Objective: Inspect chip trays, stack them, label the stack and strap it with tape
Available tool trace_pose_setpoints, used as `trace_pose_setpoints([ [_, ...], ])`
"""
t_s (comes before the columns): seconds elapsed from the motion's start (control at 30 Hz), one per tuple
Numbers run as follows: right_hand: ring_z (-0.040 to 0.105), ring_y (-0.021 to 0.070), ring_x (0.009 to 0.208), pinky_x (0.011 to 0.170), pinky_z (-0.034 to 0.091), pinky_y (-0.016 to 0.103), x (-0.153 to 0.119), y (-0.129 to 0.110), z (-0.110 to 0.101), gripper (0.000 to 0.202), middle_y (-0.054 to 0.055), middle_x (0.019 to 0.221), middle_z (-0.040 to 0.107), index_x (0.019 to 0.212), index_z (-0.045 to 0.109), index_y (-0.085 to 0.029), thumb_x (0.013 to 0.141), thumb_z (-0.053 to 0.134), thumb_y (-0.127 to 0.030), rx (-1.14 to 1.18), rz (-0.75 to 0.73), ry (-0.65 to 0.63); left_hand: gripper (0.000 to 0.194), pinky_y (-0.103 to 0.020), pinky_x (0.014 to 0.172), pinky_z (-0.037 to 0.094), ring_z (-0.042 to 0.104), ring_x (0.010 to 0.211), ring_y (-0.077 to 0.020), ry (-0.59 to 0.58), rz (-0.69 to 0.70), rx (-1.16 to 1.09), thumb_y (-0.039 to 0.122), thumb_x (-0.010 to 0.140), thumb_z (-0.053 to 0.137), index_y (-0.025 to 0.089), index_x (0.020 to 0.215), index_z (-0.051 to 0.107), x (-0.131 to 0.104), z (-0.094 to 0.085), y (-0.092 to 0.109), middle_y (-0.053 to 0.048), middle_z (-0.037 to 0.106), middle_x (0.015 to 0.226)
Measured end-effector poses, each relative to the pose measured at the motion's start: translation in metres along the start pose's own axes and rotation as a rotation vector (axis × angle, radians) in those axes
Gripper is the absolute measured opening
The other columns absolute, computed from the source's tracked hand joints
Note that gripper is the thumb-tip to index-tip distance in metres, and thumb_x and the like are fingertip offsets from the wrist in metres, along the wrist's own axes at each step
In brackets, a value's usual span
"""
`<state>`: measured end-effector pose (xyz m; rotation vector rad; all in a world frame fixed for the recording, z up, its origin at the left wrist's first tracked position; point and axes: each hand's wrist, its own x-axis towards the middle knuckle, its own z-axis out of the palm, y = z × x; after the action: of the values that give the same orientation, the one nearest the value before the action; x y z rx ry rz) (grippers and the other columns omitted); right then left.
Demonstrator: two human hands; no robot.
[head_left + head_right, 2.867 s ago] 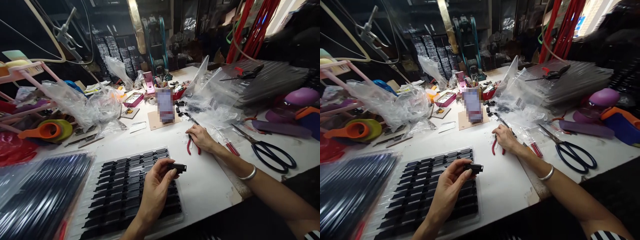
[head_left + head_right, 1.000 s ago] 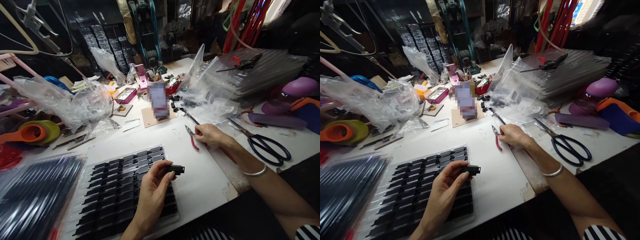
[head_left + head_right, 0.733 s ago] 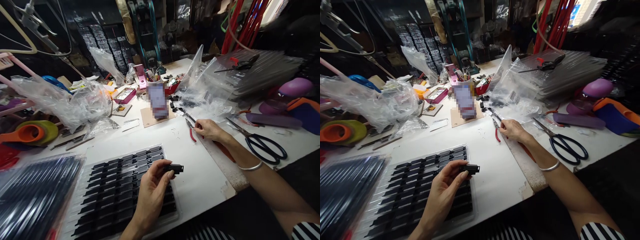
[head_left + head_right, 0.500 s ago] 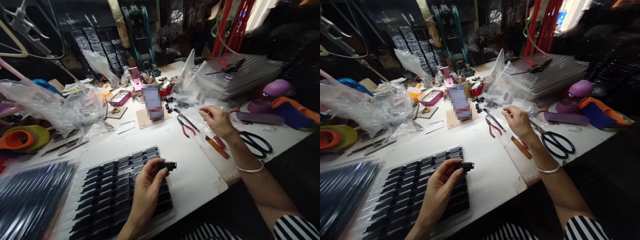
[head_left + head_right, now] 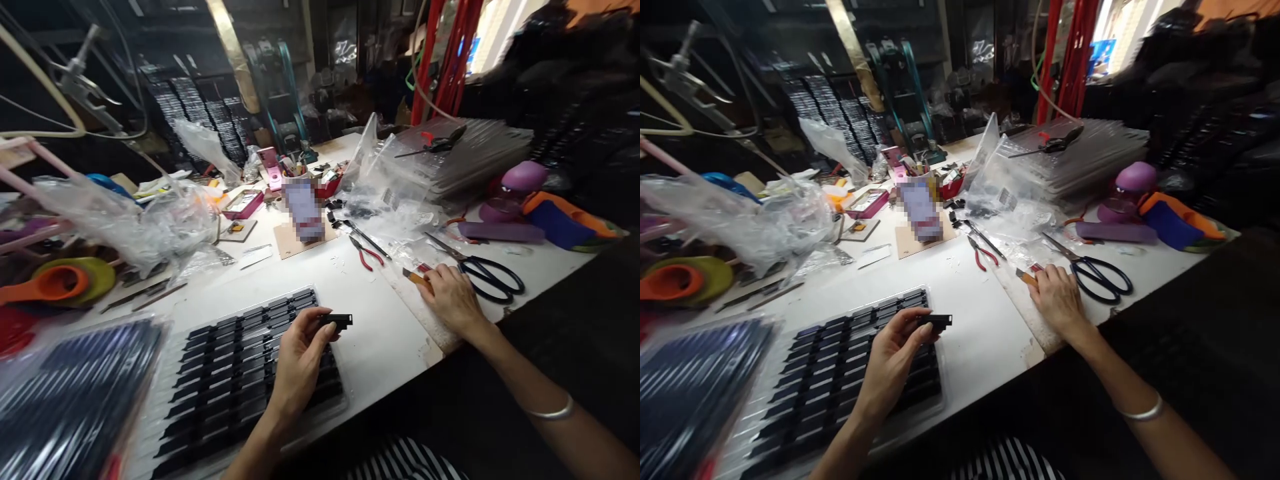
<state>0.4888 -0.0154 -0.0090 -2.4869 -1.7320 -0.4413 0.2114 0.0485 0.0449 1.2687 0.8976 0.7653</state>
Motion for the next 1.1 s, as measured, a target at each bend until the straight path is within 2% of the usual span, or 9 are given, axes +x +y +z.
trace_pose_setpoints([
  [0.17,0.057,0.0276,0.074,0.066,0.042,0.039,0.006,0.005,-0.002,0.021,0.012,0.076,0.060,0.067,0.053,-0.019,0.084,0.040,-0.022,0.108,-0.026,-0.054,0.022,-0.028,0.075,0.052,0.062,0.081,-0.0150,-0.014,-0.002,-0.056,0.027,0.082,0.060,0.014,0.099,0.055,0.000,-0.002,-0.002,-0.005,0.067,0.087],
  [0.33,0.059,0.0193,0.060,0.058,0.047,0.033,-0.009,-0.016,-0.030,0.018,0.004,0.069,0.060,0.091,0.051,-0.022,0.091,0.036,-0.032,0.879,0.087,-0.098,0.023,-0.031,0.081,0.052,0.064,0.085,-0.0157,-0.045,-0.050,-0.204,0.025,0.083,0.060,0.014,0.103,0.054,0.003,-0.005,-0.006,-0.005,0.067,0.090],
  [0.43,0.057,0.0157,0.061,0.058,0.046,0.028,-0.019,-0.047,-0.054,0.021,0.001,0.071,0.060,0.101,0.051,-0.023,0.094,0.035,-0.035,1.164,-0.048,-0.164,0.029,-0.031,0.081,0.052,0.065,0.084,-0.0160,-0.058,-0.059,-0.238,0.025,0.083,0.060,0.013,0.109,0.055,0.004,-0.006,-0.009,-0.006,0.068,0.092],
  [0.57,0.057,0.0156,0.083,0.072,0.046,0.027,-0.023,-0.084,-0.069,0.017,0.003,0.088,0.060,0.102,0.053,-0.022,0.095,0.039,-0.026,1.135,-0.355,-0.187,0.026,-0.029,0.079,0.053,0.064,0.082,-0.0148,-0.023,-0.038,-0.234,0.025,0.083,0.061,0.012,0.104,0.058,0.005,-0.005,-0.011,-0.006,0.068,0.093],
  [0.67,0.055,0.0148,0.074,0.066,0.045,0.026,-0.023,-0.099,-0.060,0.016,0.004,0.081,0.057,0.096,0.054,-0.018,0.094,0.038,-0.017,1.053,-0.449,-0.080,0.025,-0.030,0.078,0.053,0.064,0.081,-0.0151,0.012,-0.017,-0.195,0.026,0.082,0.062,0.012,0.103,0.058,0.005,-0.004,-0.010,-0.006,0.069,0.091],
  [0.8,0.055,0.0175,0.069,0.062,0.044,0.030,-0.024,-0.111,-0.041,0.023,0.007,0.078,0.058,0.102,0.054,-0.011,0.093,0.033,-0.011,0.808,-0.495,0.087,0.025,-0.030,0.077,0.052,0.063,0.081,-0.0160,0.071,0.045,-0.072,0.029,0.083,0.060,0.013,0.102,0.057,0.004,-0.002,-0.010,-0.006,0.068,0.090],
  [0.9,0.053,0.0222,0.073,0.065,0.044,0.036,-0.027,-0.118,-0.037,0.031,0.011,0.083,0.059,0.113,0.053,-0.007,0.095,0.036,-0.025,0.639,-0.458,0.172,0.025,-0.026,0.075,0.051,0.063,0.077,-0.0143,0.119,0.095,0.050,0.032,0.083,0.059,0.016,0.102,0.058,0.002,-0.001,-0.011,-0.003,0.067,0.086],
  [1.0,0.051,0.0229,0.077,0.068,0.044,0.038,-0.028,-0.126,-0.041,0.043,0.011,0.089,0.058,0.123,0.047,-0.009,0.094,0.036,-0.038,0.638,-0.397,0.154,0.029,-0.023,0.073,0.051,0.063,0.077,-0.0146,0.178,0.106,0.154,0.037,0.080,0.061,0.018,0.102,0.060,0.001,-0.005,-0.012,-0.002,0.068,0.085],
  [1.1,0.050,0.0217,0.079,0.072,0.042,0.038,-0.026,-0.134,-0.039,0.038,0.007,0.088,0.056,0.115,0.052,-0.016,0.094,0.032,-0.041,0.670,-0.328,0.139,0.038,-0.024,0.077,0.052,0.064,0.086,-0.0189,0.208,0.114,0.162,0.043,0.074,0.066,0.019,0.102,0.063,0.007,-0.015,-0.019,-0.005,0.069,0.096],
])
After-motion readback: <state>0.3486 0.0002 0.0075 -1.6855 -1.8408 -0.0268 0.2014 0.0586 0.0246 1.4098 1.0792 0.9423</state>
